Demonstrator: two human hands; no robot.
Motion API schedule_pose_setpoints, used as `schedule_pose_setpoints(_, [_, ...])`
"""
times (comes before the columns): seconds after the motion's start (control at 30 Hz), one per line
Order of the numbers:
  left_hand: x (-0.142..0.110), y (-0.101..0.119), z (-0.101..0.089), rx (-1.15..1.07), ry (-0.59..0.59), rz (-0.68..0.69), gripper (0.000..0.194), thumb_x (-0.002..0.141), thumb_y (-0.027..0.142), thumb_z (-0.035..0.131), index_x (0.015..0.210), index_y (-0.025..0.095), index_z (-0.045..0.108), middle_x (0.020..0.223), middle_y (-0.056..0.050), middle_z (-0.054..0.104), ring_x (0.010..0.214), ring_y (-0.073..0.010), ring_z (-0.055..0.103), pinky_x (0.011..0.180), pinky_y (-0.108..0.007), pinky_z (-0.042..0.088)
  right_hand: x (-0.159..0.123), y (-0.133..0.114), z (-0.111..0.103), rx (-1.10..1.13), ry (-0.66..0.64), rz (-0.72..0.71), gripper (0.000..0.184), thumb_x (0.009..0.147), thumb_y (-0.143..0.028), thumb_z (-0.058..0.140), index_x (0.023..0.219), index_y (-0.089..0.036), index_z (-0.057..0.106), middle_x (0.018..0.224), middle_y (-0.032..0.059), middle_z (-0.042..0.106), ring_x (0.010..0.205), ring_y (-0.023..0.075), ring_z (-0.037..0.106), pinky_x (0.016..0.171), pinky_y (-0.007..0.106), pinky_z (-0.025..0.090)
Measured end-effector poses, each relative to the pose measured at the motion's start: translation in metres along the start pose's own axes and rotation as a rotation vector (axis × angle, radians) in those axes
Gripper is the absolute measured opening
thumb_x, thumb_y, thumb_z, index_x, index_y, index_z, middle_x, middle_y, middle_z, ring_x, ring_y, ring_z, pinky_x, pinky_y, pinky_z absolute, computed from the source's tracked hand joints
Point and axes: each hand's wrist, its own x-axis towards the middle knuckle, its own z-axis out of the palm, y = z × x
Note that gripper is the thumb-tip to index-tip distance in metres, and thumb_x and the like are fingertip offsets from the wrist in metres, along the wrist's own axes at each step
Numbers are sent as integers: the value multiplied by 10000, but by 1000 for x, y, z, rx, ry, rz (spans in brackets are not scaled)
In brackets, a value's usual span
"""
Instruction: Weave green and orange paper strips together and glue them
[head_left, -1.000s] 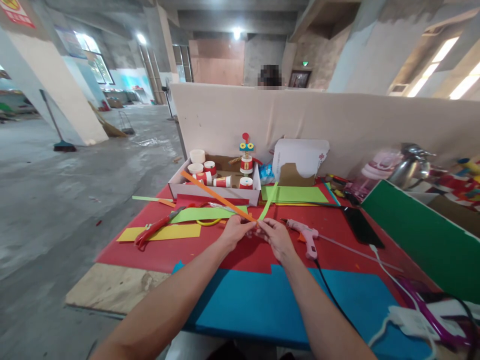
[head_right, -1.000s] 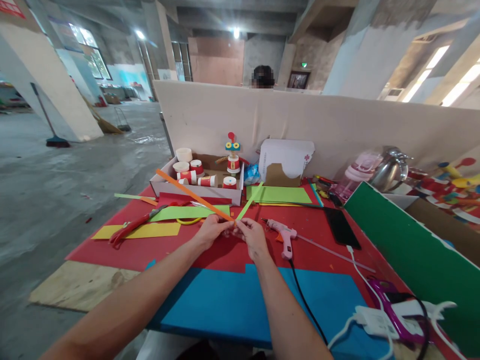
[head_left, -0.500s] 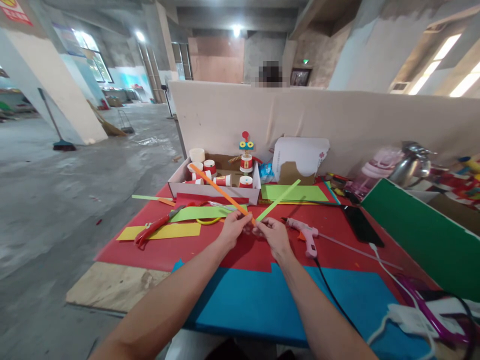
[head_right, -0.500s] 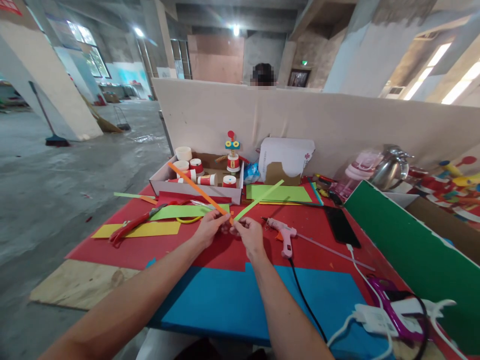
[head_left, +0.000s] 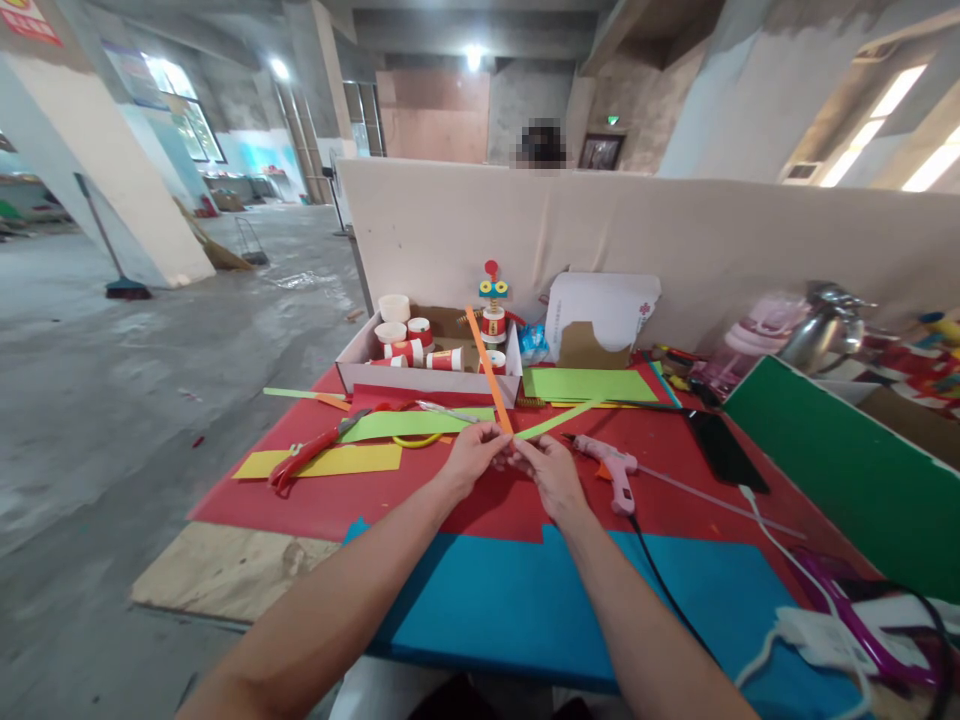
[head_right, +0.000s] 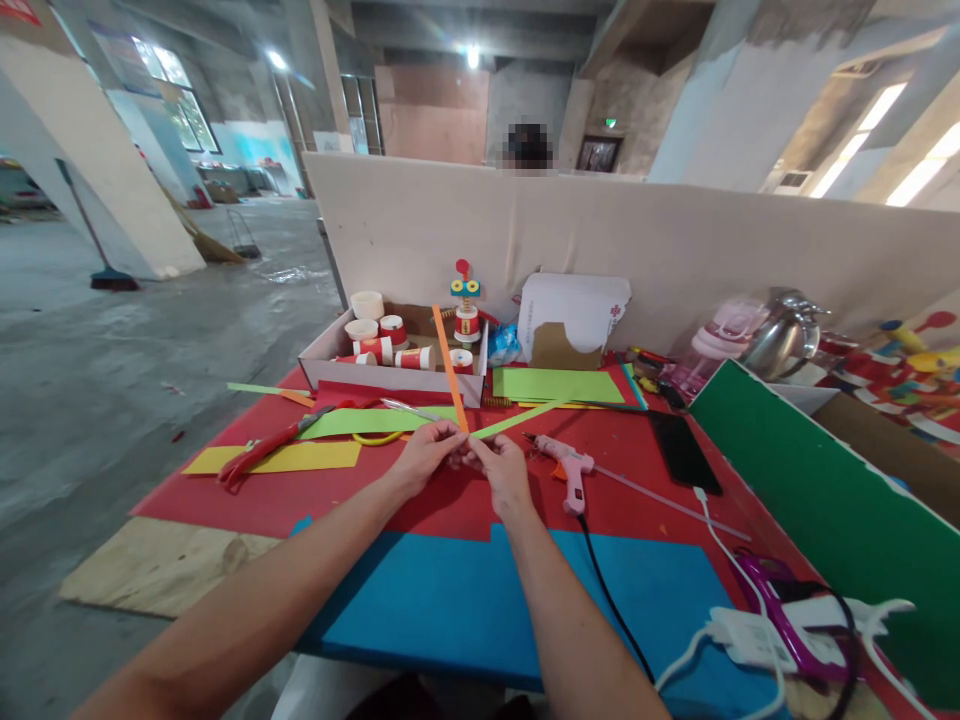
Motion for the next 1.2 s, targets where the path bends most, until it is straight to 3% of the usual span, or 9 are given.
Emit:
schedule_pose_setpoints(0.2, [1,3,-1,54,-2,19,308,675,397,690,624,136,535,540,4,586,465,-72,503,483,-198,405,3,-1,-3,-23,-2,26,333,455,-328,838,625,-145,618,534,-16,633,499,104,584,564,240,507])
schedule_pose_setpoints(0.43, [1,0,-2,-44,-23,-19,312,624,388,741,679,126,581,560,-2,594,470,-75,499,495,-212,416,5,3,0,11,83,-31,306,457,-317,830,599,-143,622,547,-2,654,501,105,587,585,248,509])
schedule_pose_setpoints(0.63, [2,1,-3,-14,-32,-16,296,608,365,751,653,116,598,570,-14,607,477,-78,510,506,-215,420,4,0,-3,19,-35,-12,316,488,-347,826,648,-142,646,572,3,662,517,110,590,595,258,506])
schedule_pose_setpoints(0.8, [0,7,-4,-86,-28,-75,336,652,427,722,671,124,577,565,-12,600,481,-86,526,490,-212,404,4,0,-4,-63,10,18,343,458,-379,838,611,-137,649,533,10,651,509,129,602,540,250,479])
schedule_pose_setpoints(1.0, [0,8,-5,-158,33,-71,356,553,365,787,623,139,521,495,28,545,421,-63,463,449,-202,363,4,6,-3,-132,-34,20,343,482,-414,823,594,-139,652,538,20,657,500,138,603,523,251,469])
schedule_pose_setpoints(1.2, [1,6,-4,-200,58,-83,341,545,333,784,630,144,512,507,25,561,429,-75,496,464,-213,409,2,4,-3,-121,-31,49,327,472,-398,820,586,-141,654,528,19,653,491,135,609,460,216,434])
